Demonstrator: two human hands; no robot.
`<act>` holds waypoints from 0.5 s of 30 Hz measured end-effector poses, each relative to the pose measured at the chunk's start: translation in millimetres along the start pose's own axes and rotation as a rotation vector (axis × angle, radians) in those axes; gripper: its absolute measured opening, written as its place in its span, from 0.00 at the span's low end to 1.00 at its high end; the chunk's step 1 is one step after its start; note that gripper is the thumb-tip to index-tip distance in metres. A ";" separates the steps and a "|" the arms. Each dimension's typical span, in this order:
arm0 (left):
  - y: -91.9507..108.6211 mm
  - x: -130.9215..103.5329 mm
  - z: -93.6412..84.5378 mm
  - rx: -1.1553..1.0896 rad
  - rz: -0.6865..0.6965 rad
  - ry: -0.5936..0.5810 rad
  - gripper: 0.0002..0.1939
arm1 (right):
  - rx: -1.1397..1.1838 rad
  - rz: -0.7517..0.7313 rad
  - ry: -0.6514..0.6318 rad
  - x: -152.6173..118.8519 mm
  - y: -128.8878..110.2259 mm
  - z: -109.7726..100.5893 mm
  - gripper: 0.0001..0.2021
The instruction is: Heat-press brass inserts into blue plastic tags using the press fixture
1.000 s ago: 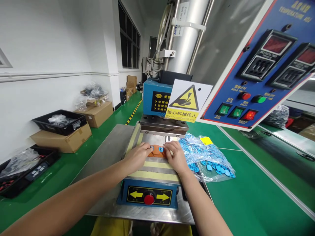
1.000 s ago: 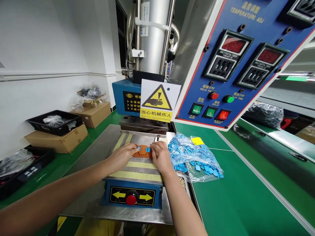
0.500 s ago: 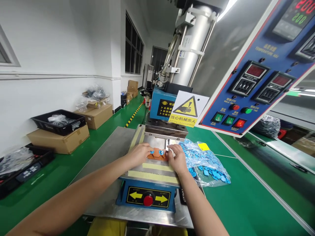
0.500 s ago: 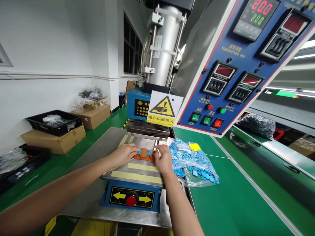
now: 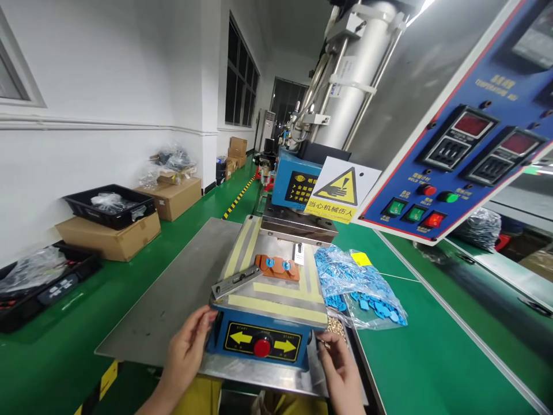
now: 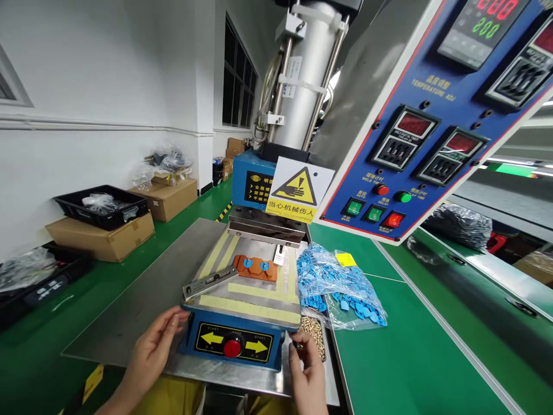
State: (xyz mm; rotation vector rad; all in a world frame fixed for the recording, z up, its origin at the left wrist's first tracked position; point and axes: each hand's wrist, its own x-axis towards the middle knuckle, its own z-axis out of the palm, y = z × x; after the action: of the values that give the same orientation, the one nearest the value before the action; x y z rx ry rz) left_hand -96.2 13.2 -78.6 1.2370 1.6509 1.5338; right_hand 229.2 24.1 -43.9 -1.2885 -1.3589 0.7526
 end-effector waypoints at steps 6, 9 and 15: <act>5.6 -4.9 15.6 0.048 -0.025 0.087 0.22 | 0.028 0.034 -0.048 -0.5 2.8 5.5 0.12; 3.4 -2.0 14.6 0.064 -0.012 0.097 0.22 | 0.060 0.044 -0.074 2.9 4.8 2.7 0.11; 5.1 15.7 7.1 0.052 -0.051 0.050 0.24 | -0.009 0.069 -0.117 11.3 -2.0 -12.5 0.11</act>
State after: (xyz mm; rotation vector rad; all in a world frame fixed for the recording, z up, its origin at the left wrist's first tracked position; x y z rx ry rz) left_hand -95.3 30.0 -72.2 1.1831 1.7504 1.5114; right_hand 242.2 31.8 -36.0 -1.3207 -1.4180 0.8818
